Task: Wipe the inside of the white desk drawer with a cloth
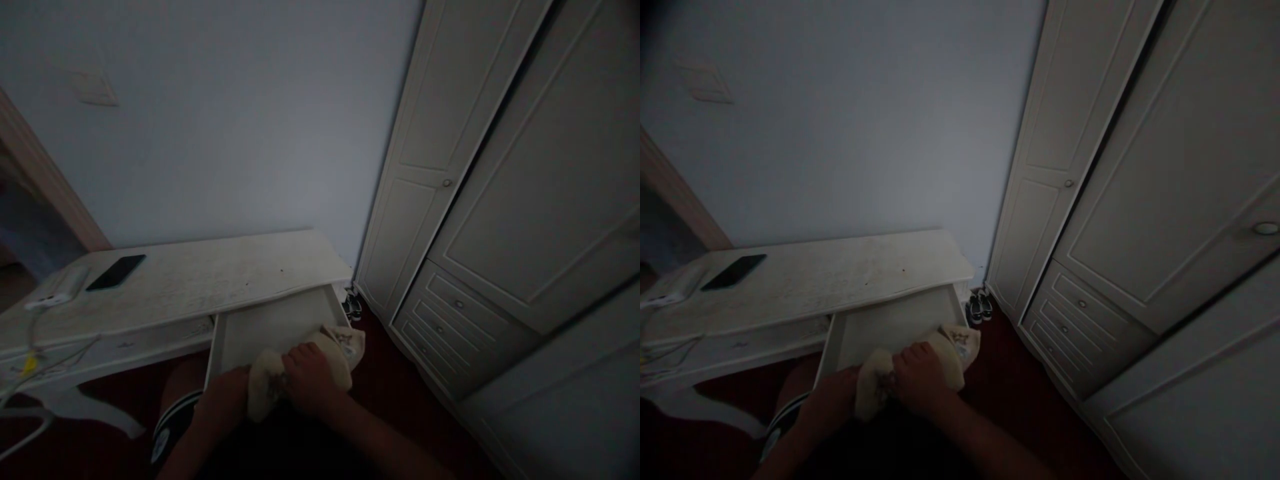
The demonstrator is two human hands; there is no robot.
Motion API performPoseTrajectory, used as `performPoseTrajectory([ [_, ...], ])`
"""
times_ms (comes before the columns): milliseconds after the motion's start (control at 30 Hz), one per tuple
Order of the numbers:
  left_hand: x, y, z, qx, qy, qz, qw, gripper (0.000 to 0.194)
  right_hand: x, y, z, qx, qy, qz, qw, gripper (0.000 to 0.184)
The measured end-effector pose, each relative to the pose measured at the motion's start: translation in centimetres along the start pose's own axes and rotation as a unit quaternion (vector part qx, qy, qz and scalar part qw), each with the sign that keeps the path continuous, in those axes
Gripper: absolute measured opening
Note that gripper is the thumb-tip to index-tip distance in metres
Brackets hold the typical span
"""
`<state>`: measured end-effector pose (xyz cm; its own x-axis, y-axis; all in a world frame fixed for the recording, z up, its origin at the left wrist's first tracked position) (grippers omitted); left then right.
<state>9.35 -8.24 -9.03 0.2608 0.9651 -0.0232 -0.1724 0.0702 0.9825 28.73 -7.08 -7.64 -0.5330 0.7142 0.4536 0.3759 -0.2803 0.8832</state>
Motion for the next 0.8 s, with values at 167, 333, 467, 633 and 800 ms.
performPoseTrajectory([
  [167,-0.5,-0.4,-1.0,0.011,0.026,0.004,1.0,0.035,1.8,-1.2,-3.1,0.039,-0.019,0.007,0.999,0.036],
  [333,-0.7,0.7,0.1,-0.004,0.003,0.018,1.0,0.035,0.1,-0.7,-0.8,0.035,-0.007,0.007,0.999,0.042],
  [467,-0.6,0.9,0.5,-0.005,-0.002,0.034,0.999,0.036,-1.8,0.9,2.4,0.013,-0.048,-0.017,0.999,0.042],
  [633,-0.5,-0.1,0.1,0.003,0.002,0.041,0.999,0.036,-1.7,3.9,5.3,0.159,-0.094,0.005,0.983,0.041],
  [800,-0.6,-0.2,0.0,0.005,-0.001,0.05,0.999,0.04,1.8,6.6,8.3,0.197,-0.134,0.21,0.948,0.064],
])
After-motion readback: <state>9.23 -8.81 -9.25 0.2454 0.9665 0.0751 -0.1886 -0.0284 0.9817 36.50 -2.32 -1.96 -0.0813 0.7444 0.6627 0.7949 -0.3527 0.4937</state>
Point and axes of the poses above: each hand's wrist, its own x-axis towards the middle knuckle, its own y-axis out of the back of the hand, z = x × y, the point moved 4 cm from there along x, towards the middle knuckle, and after that the axes turned 12 degrees about z, right-handed, at the moved point
